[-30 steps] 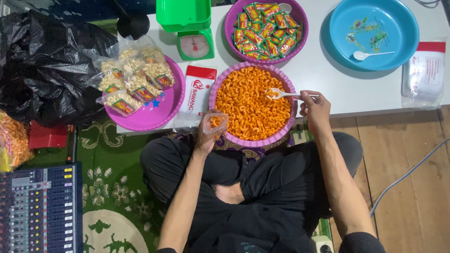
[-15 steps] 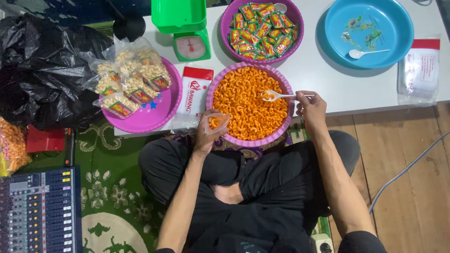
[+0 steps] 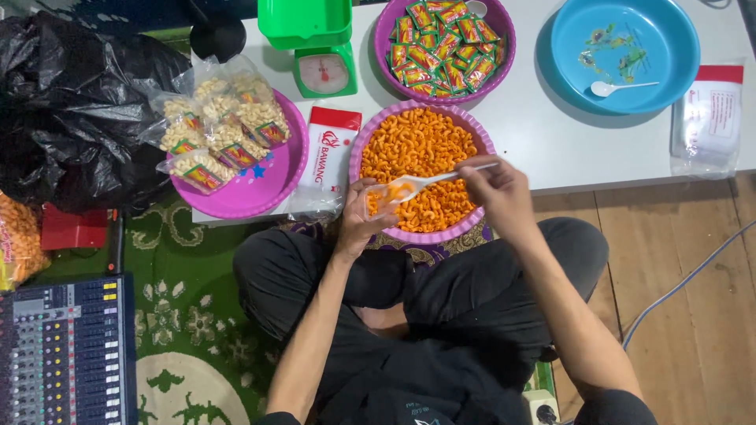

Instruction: Scooping orange snacks from a bowl into small plastic bags using a spoon

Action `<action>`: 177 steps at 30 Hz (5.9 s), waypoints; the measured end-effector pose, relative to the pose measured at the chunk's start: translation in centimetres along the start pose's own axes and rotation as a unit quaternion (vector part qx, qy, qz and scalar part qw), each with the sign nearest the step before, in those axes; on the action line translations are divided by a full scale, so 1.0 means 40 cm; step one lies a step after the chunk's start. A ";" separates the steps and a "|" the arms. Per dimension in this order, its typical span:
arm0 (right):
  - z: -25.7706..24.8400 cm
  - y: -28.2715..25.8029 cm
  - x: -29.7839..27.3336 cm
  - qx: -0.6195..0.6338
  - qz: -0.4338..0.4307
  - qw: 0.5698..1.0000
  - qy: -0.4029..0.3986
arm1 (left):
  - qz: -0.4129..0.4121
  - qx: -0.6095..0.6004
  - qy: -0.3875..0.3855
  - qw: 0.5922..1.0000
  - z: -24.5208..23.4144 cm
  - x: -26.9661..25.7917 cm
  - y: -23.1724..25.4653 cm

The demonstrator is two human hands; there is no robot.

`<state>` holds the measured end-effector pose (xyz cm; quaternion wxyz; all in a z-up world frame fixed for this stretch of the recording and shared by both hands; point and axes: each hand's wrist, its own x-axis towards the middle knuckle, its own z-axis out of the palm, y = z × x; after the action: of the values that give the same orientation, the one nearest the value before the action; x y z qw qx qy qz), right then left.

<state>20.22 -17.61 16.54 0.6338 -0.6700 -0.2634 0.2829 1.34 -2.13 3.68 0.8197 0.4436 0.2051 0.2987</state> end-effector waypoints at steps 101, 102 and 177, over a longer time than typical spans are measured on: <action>-0.137 0.232 0.084 -0.128 -0.046 0.987 0.083 | 0.039 0.017 -0.007 0.999 -0.035 0.070 0.025; -0.137 0.247 0.095 -0.133 -0.070 0.986 0.067 | 0.045 0.024 -0.012 0.999 -0.035 0.093 0.036; -0.068 0.202 0.180 -0.259 -0.065 0.963 0.043 | -0.020 0.026 0.016 0.999 -0.020 0.165 0.024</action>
<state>27.15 -14.86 8.24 0.4662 -0.8042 -0.3431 0.1347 5.43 3.21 3.62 0.8102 0.4560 0.2342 0.2841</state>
